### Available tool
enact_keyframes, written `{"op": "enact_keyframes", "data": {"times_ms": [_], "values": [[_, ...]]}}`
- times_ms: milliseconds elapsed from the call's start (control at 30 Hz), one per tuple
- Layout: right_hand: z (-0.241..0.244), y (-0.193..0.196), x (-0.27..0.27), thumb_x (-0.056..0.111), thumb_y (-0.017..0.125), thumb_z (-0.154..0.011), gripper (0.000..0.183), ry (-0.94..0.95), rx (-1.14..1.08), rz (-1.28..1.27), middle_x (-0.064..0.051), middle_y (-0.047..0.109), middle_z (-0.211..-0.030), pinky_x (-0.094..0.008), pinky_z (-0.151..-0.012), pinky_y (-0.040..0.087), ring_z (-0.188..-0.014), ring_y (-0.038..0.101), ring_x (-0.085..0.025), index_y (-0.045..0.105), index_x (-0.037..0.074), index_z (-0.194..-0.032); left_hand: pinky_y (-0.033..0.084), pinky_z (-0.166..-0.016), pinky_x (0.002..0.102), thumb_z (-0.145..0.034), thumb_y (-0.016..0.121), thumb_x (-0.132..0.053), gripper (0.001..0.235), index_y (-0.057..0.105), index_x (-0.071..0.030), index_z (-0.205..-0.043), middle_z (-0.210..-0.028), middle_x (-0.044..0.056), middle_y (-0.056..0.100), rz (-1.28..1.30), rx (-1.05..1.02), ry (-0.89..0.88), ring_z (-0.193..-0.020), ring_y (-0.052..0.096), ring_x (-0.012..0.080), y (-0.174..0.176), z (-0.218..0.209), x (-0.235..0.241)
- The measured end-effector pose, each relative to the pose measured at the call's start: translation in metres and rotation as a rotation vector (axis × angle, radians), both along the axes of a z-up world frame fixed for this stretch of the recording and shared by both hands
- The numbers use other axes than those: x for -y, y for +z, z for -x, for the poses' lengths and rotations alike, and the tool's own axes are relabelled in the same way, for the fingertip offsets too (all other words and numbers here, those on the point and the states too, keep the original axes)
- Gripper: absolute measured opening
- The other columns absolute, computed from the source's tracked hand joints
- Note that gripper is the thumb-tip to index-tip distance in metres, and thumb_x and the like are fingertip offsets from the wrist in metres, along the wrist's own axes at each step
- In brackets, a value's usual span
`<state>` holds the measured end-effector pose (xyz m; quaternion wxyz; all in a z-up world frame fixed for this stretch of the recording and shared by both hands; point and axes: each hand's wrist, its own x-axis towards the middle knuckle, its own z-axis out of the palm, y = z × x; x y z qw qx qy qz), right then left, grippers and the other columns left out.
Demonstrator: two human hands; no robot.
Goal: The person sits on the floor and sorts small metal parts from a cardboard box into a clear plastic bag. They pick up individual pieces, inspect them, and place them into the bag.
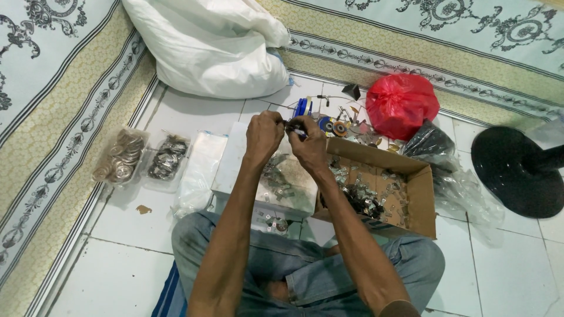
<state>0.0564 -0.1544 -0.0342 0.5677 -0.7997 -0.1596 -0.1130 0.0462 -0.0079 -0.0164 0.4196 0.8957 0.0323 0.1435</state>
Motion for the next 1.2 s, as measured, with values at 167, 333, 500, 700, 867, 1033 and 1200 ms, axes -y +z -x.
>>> {"op": "enact_keyframes", "data": {"times_ms": [167,333,500,700,867,1033,1200], "values": [[-0.001,0.005,0.0,0.009,0.078,-0.085,0.021,0.019,0.09,0.155,-0.004,0.078,-0.096,-0.036,-0.077,0.065,-0.096,0.075,-0.024,0.077,0.019,-0.102,0.061,-0.07,0.053,-0.088,0.065,-0.005,0.017,0.08,-0.002,-0.096,-0.084,0.025,0.075,0.006,0.013,-0.01,-0.085,0.074,0.0478,0.007,0.005,-0.004],[-0.001,0.016,0.004,0.021,0.074,-0.089,0.017,0.012,0.018,0.342,0.0,0.079,-0.095,-0.042,-0.084,0.063,-0.095,0.075,-0.025,0.079,0.027,-0.104,0.06,-0.068,0.052,-0.09,0.066,-0.008,0.016,0.079,-0.001,-0.096,-0.084,0.025,0.075,0.019,0.025,-0.019,-0.083,0.074,0.0471,0.003,0.003,-0.008],[0.001,0.031,0.012,0.026,0.069,-0.091,0.028,0.087,-0.049,0.597,-0.003,0.079,-0.106,-0.052,-0.09,0.058,-0.101,0.074,-0.032,0.076,0.028,-0.118,0.061,-0.068,0.051,-0.089,0.069,-0.008,0.015,0.08,-0.002,-0.097,-0.083,0.024,0.075,0.003,0.008,-0.008,-0.083,0.075,0.0448,0.005,0.005,-0.007],[-0.011,0.0,0.012,0.019,0.073,-0.095,0.01,0.042,0.341,0.435,-0.002,0.075,-0.114,-0.042,-0.09,0.058,-0.108,0.071,-0.03,0.076,0.021,-0.104,0.058,-0.065,0.049,-0.093,0.065,-0.009,0.017,0.079,-0.001,-0.098,-0.081,0.024,0.074,0.071,0.03,0.027,-0.079,0.075,0.0435,0.027,0.025,-0.017],[0.053,-0.054,0.028,0.018,0.064,-0.105,0.026,-0.17,0.388,0.32,-0.023,0.068,-0.122,-0.052,-0.094,0.054,-0.117,0.064,-0.041,0.067,0.003,-0.127,0.059,-0.064,0.049,-0.093,0.067,-0.008,0.014,0.079,0.0,-0.097,-0.08,0.024,0.074,0.05,0.06,0.062,-0.077,0.075,0.0431,0.024,0.025,-0.042],[0.118,-0.142,0.038,0.041,0.06,-0.102,0.076,-0.044,-0.024,0.722,-0.046,0.041,-0.146,-0.072,-0.106,0.039,-0.136,0.039,-0.063,0.039,-0.012,-0.151,0.058,-0.064,0.046,-0.097,0.067,-0.013,0.015,0.079,-0.003,-0.099,-0.082,0.021,0.075,0.071,0.038,0.055,-0.078,0.075,0.0398,0.037,0.033,-0.052],[0.106,-0.163,0.006,0.063,0.052,-0.1,0.089,-0.025,0.178,0.901,-0.039,0.041,-0.151,-0.072,-0.113,0.027,-0.143,0.035,-0.058,0.035,-0.002,-0.157,0.056,-0.062,0.043,-0.096,0.069,-0.013,0.013,0.079,-0.005,-0.096,-0.076,0.018,0.075,0.012,0.076,0.071,-0.071,0.074,0.0366,0.041,0.035,-0.06]]}}
